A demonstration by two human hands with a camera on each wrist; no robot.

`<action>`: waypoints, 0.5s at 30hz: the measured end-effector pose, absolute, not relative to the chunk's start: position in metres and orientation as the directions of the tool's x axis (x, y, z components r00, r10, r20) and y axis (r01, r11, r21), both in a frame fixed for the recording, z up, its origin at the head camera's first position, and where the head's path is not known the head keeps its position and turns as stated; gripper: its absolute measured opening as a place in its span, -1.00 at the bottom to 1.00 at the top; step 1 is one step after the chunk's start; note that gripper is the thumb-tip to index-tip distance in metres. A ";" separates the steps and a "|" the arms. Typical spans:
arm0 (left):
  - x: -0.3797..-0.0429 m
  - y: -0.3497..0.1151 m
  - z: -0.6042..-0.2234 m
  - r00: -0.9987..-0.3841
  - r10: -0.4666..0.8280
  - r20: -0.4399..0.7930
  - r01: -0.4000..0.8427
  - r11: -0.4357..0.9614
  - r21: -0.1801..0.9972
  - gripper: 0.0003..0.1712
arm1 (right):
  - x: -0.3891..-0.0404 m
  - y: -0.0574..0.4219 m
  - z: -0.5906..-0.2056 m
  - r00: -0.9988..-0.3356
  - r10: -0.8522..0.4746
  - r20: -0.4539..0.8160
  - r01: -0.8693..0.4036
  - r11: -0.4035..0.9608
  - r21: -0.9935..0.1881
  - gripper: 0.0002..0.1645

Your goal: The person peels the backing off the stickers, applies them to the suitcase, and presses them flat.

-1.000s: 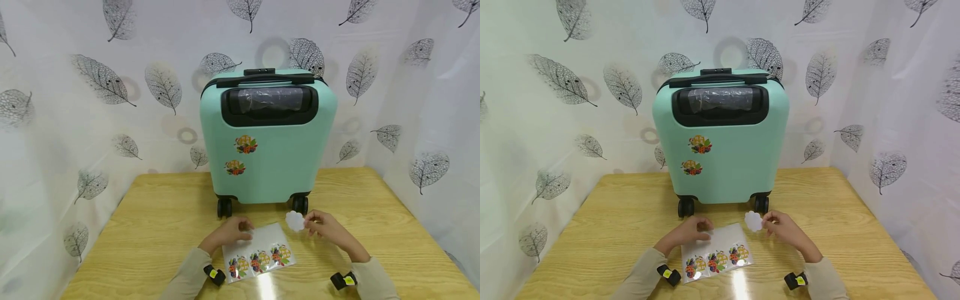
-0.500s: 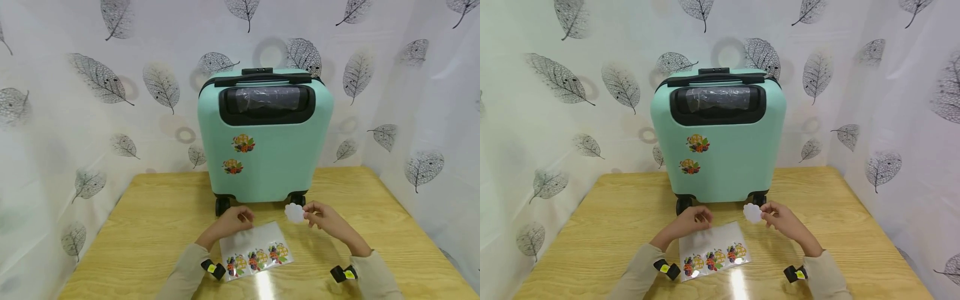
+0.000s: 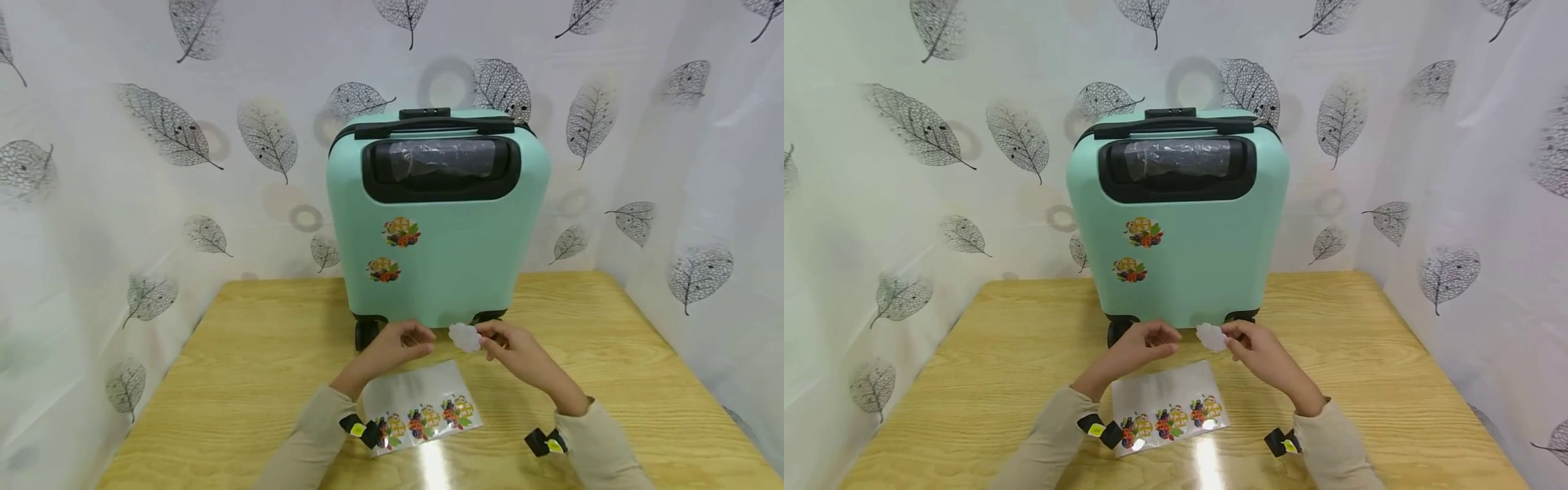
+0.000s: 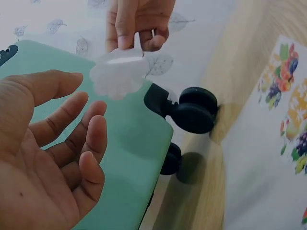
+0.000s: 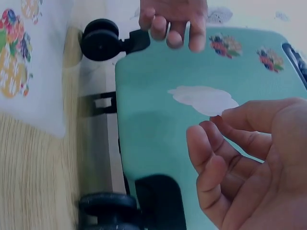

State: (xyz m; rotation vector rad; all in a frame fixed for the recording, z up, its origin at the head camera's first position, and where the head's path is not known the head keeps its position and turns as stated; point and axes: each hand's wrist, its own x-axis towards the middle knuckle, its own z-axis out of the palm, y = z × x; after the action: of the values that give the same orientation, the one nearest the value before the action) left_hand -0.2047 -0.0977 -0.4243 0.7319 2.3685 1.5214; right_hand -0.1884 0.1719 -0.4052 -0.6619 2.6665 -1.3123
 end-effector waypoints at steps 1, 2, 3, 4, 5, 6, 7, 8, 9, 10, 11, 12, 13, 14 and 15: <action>-0.204 -0.096 -0.424 -0.852 0.519 0.069 0.272 0.325 0.906 -0.68 | -0.188 0.169 -0.405 -0.900 -0.422 0.113 -0.348 0.537 -0.768 -0.59; -0.204 -0.095 -0.424 -0.856 0.513 0.068 0.262 0.317 0.911 -0.68 | -0.187 0.166 -0.404 -0.898 -0.423 0.123 -0.358 0.537 -0.764 -0.59; -0.203 -0.094 -0.424 -0.860 0.506 0.062 0.247 0.307 0.919 -0.68 | -0.186 0.164 -0.404 -0.895 -0.425 0.136 -0.371 0.538 -0.757 -0.60; -0.202 -0.093 -0.424 -0.864 0.500 0.059 0.234 0.297 0.926 -0.68 | -0.186 0.161 -0.404 -0.891 -0.429 0.150 -0.385 0.537 -0.750 -0.61; -0.201 -0.092 -0.424 -0.868 0.494 0.052 0.218 0.283 0.934 -0.69 | -0.185 0.159 -0.404 -0.887 -0.431 0.164 -0.399 0.538 -0.743 -0.62; -0.200 -0.091 -0.423 -0.870 0.490 0.045 0.201 0.269 0.942 -0.69 | -0.184 0.157 -0.404 -0.882 -0.435 0.179 -0.414 0.537 -0.735 -0.63; -0.200 -0.091 -0.423 -0.873 0.486 0.040 0.188 0.259 0.947 -0.69 | -0.183 0.155 -0.403 -0.877 -0.440 0.192 -0.427 0.533 -0.731 -0.65; -0.199 -0.090 -0.423 -0.875 0.482 0.036 0.177 0.251 0.952 -0.70 | -0.182 0.153 -0.403 -0.873 -0.444 0.201 -0.437 0.528 -0.729 -0.66; -0.198 -0.090 -0.423 -0.878 0.478 0.027 0.163 0.245 0.956 -0.70 | -0.182 0.151 -0.403 -0.868 -0.450 0.209 -0.446 0.524 -0.726 -0.67; -0.198 -0.089 -0.424 -0.879 0.475 0.022 0.154 0.240 0.958 -0.70 | -0.181 0.149 -0.403 -0.864 -0.455 0.216 -0.454 0.518 -0.725 -0.67; -0.198 -0.089 -0.424 -0.880 0.474 0.021 0.150 0.238 0.960 -0.70 | -0.180 0.147 -0.403 -0.860 -0.461 0.218 -0.458 0.512 -0.726 -0.68; -0.198 -0.089 -0.425 -0.881 0.473 0.020 0.149 0.237 0.960 -0.70 | -0.179 0.146 -0.403 -0.855 -0.469 0.221 -0.465 0.508 -0.725 -0.68; -0.198 -0.089 -0.425 -0.881 0.472 0.020 0.150 0.238 0.960 -0.70 | -0.179 0.145 -0.403 -0.851 -0.476 0.221 -0.470 0.505 -0.724 -0.67; -0.198 -0.089 -0.426 -0.881 0.473 0.022 0.152 0.239 0.959 -0.70 | -0.178 0.144 -0.403 -0.848 -0.483 0.219 -0.475 0.506 -0.720 -0.67; -0.198 -0.089 -0.426 -0.880 0.474 0.024 0.154 0.238 0.959 -0.70 | -0.178 0.143 -0.403 -0.845 -0.489 0.216 -0.477 0.507 -0.717 -0.67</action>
State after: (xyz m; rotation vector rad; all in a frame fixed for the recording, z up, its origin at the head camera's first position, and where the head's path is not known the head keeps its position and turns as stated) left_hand -0.1978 -0.0888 -0.4264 0.5868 2.2413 1.6872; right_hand -0.1778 0.1430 -0.4034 -0.8700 2.7151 -1.2852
